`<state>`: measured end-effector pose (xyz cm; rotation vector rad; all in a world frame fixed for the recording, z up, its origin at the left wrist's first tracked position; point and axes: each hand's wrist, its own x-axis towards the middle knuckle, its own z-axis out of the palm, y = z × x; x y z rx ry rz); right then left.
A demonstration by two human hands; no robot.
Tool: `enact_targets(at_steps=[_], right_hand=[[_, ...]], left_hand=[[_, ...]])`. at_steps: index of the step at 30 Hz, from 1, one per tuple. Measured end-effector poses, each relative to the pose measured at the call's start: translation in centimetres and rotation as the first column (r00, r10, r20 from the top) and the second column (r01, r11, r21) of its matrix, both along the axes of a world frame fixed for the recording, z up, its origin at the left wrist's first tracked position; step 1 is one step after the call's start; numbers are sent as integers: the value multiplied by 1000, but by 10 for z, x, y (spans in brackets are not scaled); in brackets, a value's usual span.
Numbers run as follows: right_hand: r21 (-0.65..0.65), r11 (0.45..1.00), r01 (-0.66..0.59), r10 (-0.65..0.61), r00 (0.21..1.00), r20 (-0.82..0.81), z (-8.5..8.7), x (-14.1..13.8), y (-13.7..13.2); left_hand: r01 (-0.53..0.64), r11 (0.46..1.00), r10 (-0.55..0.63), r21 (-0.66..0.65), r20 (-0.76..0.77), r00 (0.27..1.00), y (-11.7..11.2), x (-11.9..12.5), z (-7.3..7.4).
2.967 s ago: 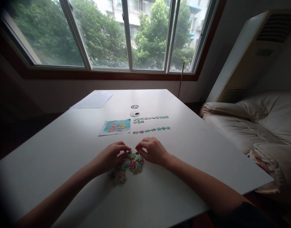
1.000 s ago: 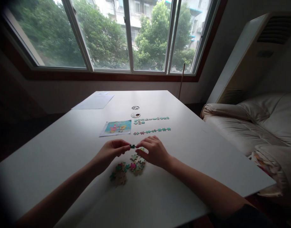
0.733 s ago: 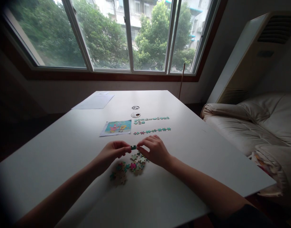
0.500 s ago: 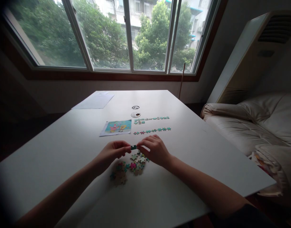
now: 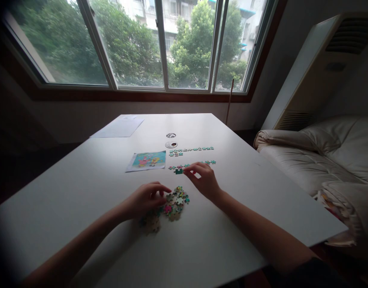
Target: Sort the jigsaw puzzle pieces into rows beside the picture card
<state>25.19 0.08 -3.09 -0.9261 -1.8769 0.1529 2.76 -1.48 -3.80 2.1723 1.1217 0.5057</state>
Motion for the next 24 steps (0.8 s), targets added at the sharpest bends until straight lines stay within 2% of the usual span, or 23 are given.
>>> enact_targets(at_steps=[7,10,16,19,24], right_hand=[[-20,1000,-3,3,1000,25,-2,0,2],[-42,999,26,-22,994,104,-1,2,13],[-187,976,112,-65,969,238,-4,16,66],[-345,907,243,-155,952,265,-8,21,98],[-467,836,288,-151,939,310,-17,22,135]], left_hand=[[-1,1000,2,19,-24,1000,-1,1,-1],[-12,1000,12,22,-28,1000,-2,1,0],[-15,1000,16,15,-65,998,-2,0,1],[-13,1000,15,22,-71,997,-1,0,-1],[-16,1000,17,5,-73,997,-1,-2,-3]])
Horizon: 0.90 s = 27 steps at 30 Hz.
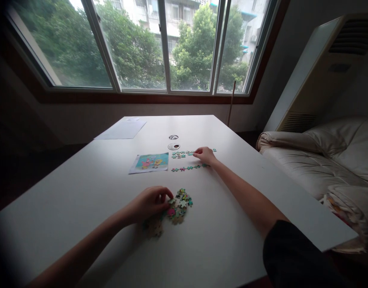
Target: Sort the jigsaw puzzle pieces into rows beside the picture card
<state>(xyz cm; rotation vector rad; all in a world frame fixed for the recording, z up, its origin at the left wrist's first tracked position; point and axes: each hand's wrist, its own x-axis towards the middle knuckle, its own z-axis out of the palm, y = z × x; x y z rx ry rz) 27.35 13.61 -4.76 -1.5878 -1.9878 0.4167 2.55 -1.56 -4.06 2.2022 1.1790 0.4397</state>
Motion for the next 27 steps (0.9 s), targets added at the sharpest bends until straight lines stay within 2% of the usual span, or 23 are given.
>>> enact_targets(at_steps=[3,9,18,22,27], right_hand=[[-53,998,15,-14,1000,26,-4,-3,11],[-76,997,33,-27,997,75,-7,-6,21],[-8,1000,15,-14,993,113,-4,-4,17],[56,998,-20,14,994,107,4,-7,0],[112,984,-142,134,988,77,15,-18,-50]], left_hand=[[-7,999,7,-32,2,1000,0,-1,0],[-18,998,19,-56,22,1000,0,-1,0],[-31,998,33,-46,46,998,-1,0,2],[-66,998,67,-23,62,996,-2,3,5],[-135,991,134,10,82,988,-1,5,8]])
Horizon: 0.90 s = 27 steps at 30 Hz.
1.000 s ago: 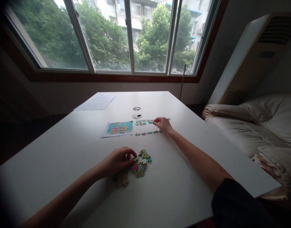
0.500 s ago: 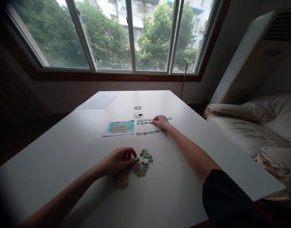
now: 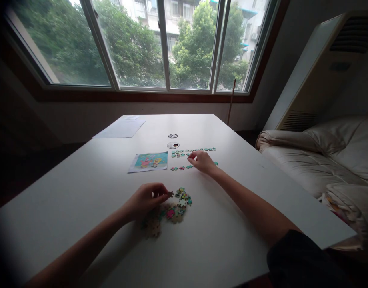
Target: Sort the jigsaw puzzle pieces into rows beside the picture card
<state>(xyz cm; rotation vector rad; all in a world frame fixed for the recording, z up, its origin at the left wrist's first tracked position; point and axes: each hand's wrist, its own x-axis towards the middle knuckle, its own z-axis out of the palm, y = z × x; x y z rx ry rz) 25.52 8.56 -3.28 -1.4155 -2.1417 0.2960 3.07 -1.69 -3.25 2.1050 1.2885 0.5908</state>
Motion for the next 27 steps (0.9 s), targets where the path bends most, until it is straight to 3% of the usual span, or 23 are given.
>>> enact_targets(at_steps=[4,8,21,27], right_hand=[[59,968,-243,248,963,-101,2,-13,-48],[62,928,-368,374,914,-158,3,-25,-79],[110,933,-344,357,922,-147,-5,-29,-89],[232,922,-310,358,910,-207,-1,-28,-89]], left_hand=[[-70,996,68,50,40,997,2,0,-3],[-88,993,83,77,65,994,3,0,-5],[-38,992,32,122,49,998,-2,3,3],[39,997,-21,-72,225,974,4,0,4]])
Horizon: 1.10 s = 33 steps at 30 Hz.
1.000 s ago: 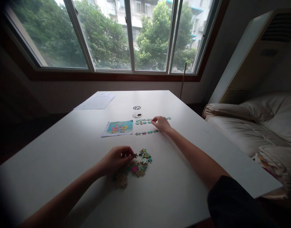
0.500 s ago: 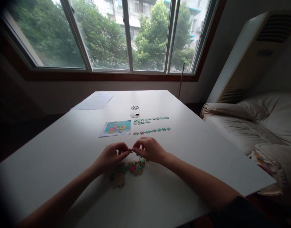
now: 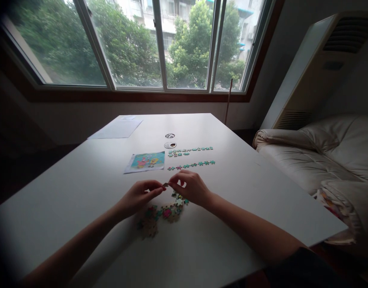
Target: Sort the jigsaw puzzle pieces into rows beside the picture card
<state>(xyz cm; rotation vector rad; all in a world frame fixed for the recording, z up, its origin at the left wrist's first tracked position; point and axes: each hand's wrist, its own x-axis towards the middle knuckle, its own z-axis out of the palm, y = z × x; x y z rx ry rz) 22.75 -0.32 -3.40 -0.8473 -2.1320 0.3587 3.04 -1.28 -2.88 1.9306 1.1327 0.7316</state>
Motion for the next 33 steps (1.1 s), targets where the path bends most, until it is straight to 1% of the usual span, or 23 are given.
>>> enact_targets(at_steps=[2,3,5,7,9,12,14,15,17,20,23,28,33], right_hand=[[36,999,-11,12,1000,-18,1,1,0],[58,998,-18,19,1000,-20,1,1,0],[115,993,-27,29,999,-13,1,2,1],[184,982,-43,40,999,16,-1,3,1],[245,968,-54,43,998,49,-1,3,1],[286,958,-34,18,998,58,-1,4,1],[279,960,-6,-5,999,41,0,4,1],[271,963,6,-15,999,30,0,3,0],[254,967,21,-25,1000,14,1,3,0],[235,972,26,-29,1000,9,1,2,-1],[222,975,30,-31,1000,4,2,1,-1],[197,979,54,-55,998,2,3,1,-2],[210,977,48,-49,999,-3,0,2,0]], left_hand=[[14,991,-1,-136,92,996,0,-1,2],[13,976,17,-217,133,991,0,-1,3],[7,924,70,-382,189,979,-2,-1,5],[11,865,123,-502,234,964,-5,0,7],[19,819,169,-574,272,947,-6,1,8],[21,781,223,-624,310,924,-7,2,10],[8,786,252,-618,333,909,-6,3,11],[-7,802,261,-598,340,903,-6,3,11],[-56,846,269,-530,334,903,-5,4,11],[-126,906,256,-404,286,923,-5,4,13],[-135,941,216,-309,246,945,-6,5,14],[-113,965,168,-236,229,959,-7,6,14],[-107,974,151,-198,222,963,-5,5,13]])
